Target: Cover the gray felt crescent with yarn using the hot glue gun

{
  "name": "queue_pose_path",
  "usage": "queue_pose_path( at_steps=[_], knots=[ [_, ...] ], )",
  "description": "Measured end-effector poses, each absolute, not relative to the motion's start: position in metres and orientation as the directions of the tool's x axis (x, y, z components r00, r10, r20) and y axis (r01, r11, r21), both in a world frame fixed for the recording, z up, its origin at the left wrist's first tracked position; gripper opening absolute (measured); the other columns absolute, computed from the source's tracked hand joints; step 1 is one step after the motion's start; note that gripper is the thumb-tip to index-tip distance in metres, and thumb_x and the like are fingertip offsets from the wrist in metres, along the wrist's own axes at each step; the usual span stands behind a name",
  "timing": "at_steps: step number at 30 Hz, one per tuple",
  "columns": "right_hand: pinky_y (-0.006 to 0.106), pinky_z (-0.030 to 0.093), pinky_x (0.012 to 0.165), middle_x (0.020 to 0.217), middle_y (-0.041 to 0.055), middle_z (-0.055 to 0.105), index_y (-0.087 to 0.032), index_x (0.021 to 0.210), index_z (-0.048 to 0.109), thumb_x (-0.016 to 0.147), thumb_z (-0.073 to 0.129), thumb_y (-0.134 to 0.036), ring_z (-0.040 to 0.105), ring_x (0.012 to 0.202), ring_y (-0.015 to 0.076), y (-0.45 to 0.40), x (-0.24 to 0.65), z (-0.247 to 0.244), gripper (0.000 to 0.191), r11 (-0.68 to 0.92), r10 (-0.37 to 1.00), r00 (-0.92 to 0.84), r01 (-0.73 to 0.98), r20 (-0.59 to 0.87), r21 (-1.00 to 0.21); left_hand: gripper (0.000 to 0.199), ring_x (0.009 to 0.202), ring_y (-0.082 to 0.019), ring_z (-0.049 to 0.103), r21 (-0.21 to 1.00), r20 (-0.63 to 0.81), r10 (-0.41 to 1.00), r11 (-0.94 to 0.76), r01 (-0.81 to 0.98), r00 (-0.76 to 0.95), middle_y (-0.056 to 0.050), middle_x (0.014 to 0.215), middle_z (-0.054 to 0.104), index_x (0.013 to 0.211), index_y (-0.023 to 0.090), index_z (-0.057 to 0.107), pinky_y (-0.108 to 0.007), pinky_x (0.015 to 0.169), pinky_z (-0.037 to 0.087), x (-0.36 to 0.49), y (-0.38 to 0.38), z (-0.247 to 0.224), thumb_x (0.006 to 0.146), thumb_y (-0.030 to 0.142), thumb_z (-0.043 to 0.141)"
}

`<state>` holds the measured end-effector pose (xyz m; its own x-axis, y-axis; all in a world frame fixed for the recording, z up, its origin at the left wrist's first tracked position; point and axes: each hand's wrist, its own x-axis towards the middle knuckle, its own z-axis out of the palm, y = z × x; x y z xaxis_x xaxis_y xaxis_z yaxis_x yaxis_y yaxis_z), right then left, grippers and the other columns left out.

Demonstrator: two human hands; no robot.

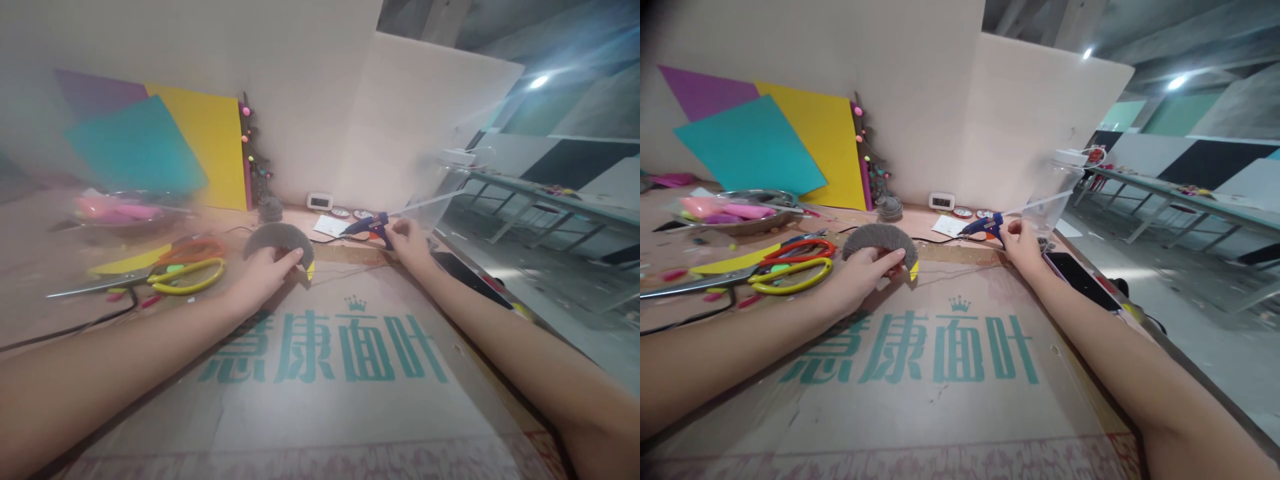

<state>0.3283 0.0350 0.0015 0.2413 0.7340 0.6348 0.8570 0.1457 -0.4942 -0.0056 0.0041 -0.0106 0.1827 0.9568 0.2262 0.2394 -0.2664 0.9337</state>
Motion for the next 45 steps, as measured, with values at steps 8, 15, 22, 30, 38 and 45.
queue_pose_path(
  at_steps=[8,15,22,30,38,45],
  knots=[
    [0.032,0.045,0.074,0.072,0.0011,0.057,-0.021,0.073,0.052,0.088,0.051,-0.041,0.054,0.073,0.0181,0.008,0.296,0.027,0.025,0.256,0.654,0.213,0.841,0.726,-0.477,0.042,0.067,-0.018,0.060,0.935,0.236,0.953,-0.276,0.221,0.189,-0.005,0.073,0.070,0.077,0.016,0.067,-0.026,0.060,0.042,-0.006,0.003,-0.009,0.081,0.057,0.057],
    [0.030,0.049,0.065,0.109,0.0043,0.069,-0.024,0.107,0.063,0.088,0.056,-0.031,0.061,0.067,0.0146,-0.056,0.208,0.042,0.022,0.432,0.887,-0.214,0.700,0.410,-0.568,0.041,0.072,-0.020,0.061,0.955,0.181,0.969,-0.215,0.205,0.171,-0.007,0.077,0.072,0.079,0.016,0.069,-0.026,0.061,0.043,-0.005,-0.003,-0.002,0.080,0.056,0.059],
    [0.027,0.047,0.060,0.093,0.0040,0.072,-0.020,0.114,0.062,0.087,0.060,-0.029,0.058,0.062,0.0131,-0.060,0.200,0.018,0.028,0.424,0.905,-0.298,0.691,0.304,-0.586,0.037,0.069,-0.018,0.061,0.932,0.224,0.951,-0.273,0.240,0.211,-0.004,0.070,0.069,0.077,0.017,0.069,-0.027,0.063,0.043,-0.004,-0.004,0.001,0.082,0.051,0.058],
    [0.025,0.044,0.064,0.078,0.0009,0.071,-0.020,0.083,0.069,0.087,0.059,-0.024,0.060,0.069,0.0145,-0.053,0.204,0.014,0.012,0.460,0.878,-0.270,0.707,0.396,-0.537,0.033,0.056,-0.019,0.057,0.866,0.148,0.953,-0.255,0.430,0.266,-0.003,0.056,0.065,0.060,0.018,0.065,-0.028,0.054,0.037,-0.003,-0.015,0.016,0.078,0.046,0.062],
    [0.024,0.043,0.064,0.079,0.0007,0.071,-0.018,0.083,0.070,0.088,0.059,-0.021,0.061,0.071,0.0132,-0.053,0.204,0.014,0.012,0.474,0.870,-0.274,0.694,0.411,-0.542,0.038,0.049,-0.016,0.053,0.856,0.053,0.938,-0.219,0.468,0.342,-0.002,0.059,0.065,0.065,0.016,0.067,-0.025,0.047,0.035,-0.004,-0.016,0.015,0.078,0.051,0.058],
    [0.024,0.043,0.065,0.080,0.0012,0.072,-0.018,0.084,0.070,0.087,0.059,-0.020,0.061,0.072,0.0136,-0.052,0.204,0.014,0.012,0.485,0.866,-0.284,0.680,0.412,-0.550,0.037,0.055,-0.015,0.056,0.848,0.051,0.919,-0.246,0.469,0.390,-0.002,0.064,0.067,0.070,0.016,0.065,-0.024,0.051,0.040,-0.004,-0.016,0.016,0.080,0.051,0.056]
  ],
)
